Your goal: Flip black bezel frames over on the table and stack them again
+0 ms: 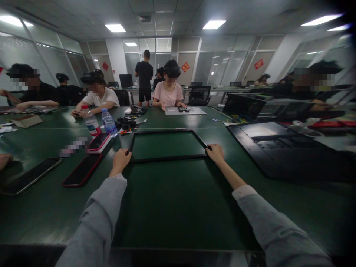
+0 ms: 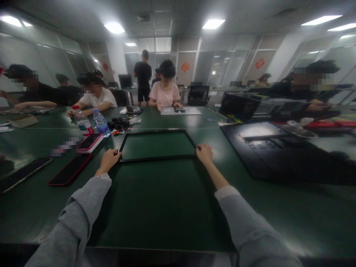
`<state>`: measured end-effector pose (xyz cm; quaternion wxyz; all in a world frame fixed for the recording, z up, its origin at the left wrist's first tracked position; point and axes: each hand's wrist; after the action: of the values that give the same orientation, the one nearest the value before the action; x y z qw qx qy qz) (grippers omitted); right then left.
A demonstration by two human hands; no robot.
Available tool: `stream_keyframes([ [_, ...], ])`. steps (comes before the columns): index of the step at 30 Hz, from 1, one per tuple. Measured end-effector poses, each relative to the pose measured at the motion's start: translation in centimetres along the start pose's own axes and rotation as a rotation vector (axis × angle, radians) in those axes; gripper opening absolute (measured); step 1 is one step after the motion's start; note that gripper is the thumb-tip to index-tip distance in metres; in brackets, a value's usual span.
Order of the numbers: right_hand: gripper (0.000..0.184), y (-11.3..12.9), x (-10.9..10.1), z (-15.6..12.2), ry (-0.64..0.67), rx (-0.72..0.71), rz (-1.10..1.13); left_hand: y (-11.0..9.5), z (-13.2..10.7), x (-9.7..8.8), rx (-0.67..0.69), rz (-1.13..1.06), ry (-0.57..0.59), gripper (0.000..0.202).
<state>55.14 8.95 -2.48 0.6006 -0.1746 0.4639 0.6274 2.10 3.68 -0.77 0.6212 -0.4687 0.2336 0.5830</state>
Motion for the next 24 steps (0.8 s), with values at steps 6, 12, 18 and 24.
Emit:
stream_keyframes([
  [6,0.042,0.1,0.1,0.0,-0.006,-0.002,-0.001,0.1,0.1,0.1,-0.033,0.003,0.01,0.051],
  [12,0.042,0.5,-0.4,-0.2,-0.011,0.0,0.005,0.0,0.1,0.0,-0.016,0.004,0.019,0.051],
  [18,0.046,0.9,-0.7,-0.3,-0.014,0.036,-0.031,-0.1,0.0,-0.1,-0.006,0.02,0.012,0.045],
  [24,0.042,0.7,-0.5,-0.3,0.011,0.017,-0.026,-0.8,-0.4,-1.1,0.021,0.09,0.023,0.044],
])
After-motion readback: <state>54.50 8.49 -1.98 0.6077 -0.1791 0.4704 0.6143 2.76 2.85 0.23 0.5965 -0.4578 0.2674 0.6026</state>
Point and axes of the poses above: each hand's wrist, its own z-axis towards the middle knuckle, its own x-axis out of the palm, y = z × x, and after that the axes turned 14 degrees about -y, right-handed
